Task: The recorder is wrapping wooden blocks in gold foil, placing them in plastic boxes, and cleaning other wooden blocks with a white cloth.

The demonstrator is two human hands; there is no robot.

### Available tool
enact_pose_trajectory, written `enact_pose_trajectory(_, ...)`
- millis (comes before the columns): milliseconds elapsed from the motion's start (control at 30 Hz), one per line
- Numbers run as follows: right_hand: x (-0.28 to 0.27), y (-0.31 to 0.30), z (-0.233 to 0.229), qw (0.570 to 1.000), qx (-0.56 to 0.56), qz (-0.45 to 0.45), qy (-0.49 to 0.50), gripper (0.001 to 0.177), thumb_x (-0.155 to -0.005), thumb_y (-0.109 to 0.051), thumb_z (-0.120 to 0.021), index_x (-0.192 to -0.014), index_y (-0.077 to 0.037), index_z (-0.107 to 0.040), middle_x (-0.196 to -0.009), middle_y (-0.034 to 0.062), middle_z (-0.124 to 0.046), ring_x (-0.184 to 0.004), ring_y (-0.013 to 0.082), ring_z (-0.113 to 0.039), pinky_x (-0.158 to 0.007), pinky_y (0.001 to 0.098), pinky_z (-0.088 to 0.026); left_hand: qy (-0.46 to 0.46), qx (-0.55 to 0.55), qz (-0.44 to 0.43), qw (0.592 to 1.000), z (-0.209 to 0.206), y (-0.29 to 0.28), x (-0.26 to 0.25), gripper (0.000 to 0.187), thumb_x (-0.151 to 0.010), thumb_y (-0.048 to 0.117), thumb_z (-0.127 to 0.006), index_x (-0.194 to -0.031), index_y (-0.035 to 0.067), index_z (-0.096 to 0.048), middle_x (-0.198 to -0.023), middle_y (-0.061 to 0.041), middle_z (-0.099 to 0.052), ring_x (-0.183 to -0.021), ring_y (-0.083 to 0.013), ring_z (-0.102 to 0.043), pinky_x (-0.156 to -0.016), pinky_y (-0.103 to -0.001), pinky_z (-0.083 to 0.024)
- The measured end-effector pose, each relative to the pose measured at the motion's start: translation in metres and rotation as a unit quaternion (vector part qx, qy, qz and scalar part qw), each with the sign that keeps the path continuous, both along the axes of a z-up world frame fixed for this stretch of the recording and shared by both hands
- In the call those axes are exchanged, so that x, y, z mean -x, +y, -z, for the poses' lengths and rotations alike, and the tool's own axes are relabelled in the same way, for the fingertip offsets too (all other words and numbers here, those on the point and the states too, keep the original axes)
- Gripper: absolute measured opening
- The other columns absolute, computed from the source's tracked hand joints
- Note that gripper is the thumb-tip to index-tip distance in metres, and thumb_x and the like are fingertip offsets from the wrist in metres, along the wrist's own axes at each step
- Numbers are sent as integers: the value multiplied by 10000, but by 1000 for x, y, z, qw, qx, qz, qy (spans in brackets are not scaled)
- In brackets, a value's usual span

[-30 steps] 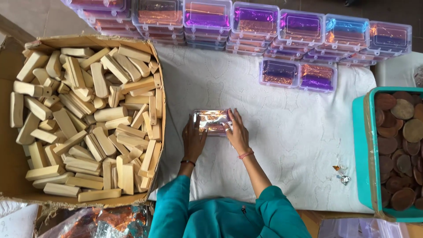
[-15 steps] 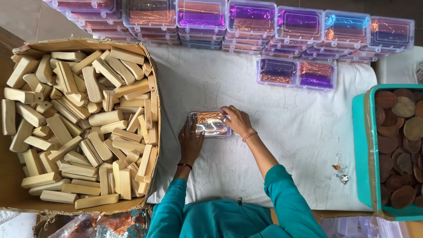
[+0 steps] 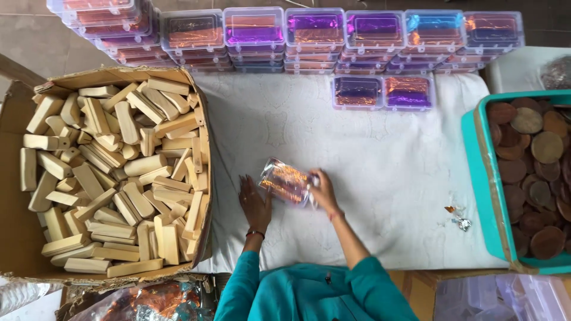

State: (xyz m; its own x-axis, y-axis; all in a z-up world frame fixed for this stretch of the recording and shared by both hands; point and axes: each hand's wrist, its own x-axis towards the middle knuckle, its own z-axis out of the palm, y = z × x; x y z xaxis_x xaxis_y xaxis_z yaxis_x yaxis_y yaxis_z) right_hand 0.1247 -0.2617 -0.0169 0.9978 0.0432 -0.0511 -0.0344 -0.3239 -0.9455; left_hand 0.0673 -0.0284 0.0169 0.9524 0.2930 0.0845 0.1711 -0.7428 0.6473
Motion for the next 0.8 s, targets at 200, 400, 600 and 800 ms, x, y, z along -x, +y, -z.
enact_pose_trajectory(200,119,-30,-10,976,-137,33,169,345,-857,-168,-865,-1087,-6,-664,-1022,87,-647,-938,164,-582,-815,280,-499,42,-85,17,995,9,-10,69,677,-1010,461,-464,-1590,133,-347,-1655,-232,-256,-1536,-374,-252,-1223,-584,-157)
enact_pose_trajectory(400,142,-52,-29,954,-109,-127,250,510,-754,-205,-896,-1160,-49,-629,-1112,60,-701,-1007,98,-654,-873,238,-522,9,-102,103,989,0,-15,123,605,-1011,366,-392,-1596,210,-378,-1688,-182,-267,-1542,-381,-256,-1236,-565,-160)
enact_pose_trajectory(600,104,-103,-54,888,-155,-62,429,322,-772,-271,-832,-985,-42,-755,-871,46,-742,-705,119,-651,-575,279,-525,-4,-137,100,986,-16,-25,135,691,-984,452,-475,-1579,125,-339,-1645,-159,-300,-1497,-343,-293,-1223,-521,-201)
enact_pose_trajectory(800,25,-216,-57,898,-236,167,333,206,-855,-283,-801,-899,-98,-723,-635,-4,-562,-474,86,-495,-392,269,-388,11,-178,79,981,-27,-35,131,645,-982,405,-507,-1553,134,-378,-1610,-156,-362,-1470,-322,-343,-1214,-497,-249)
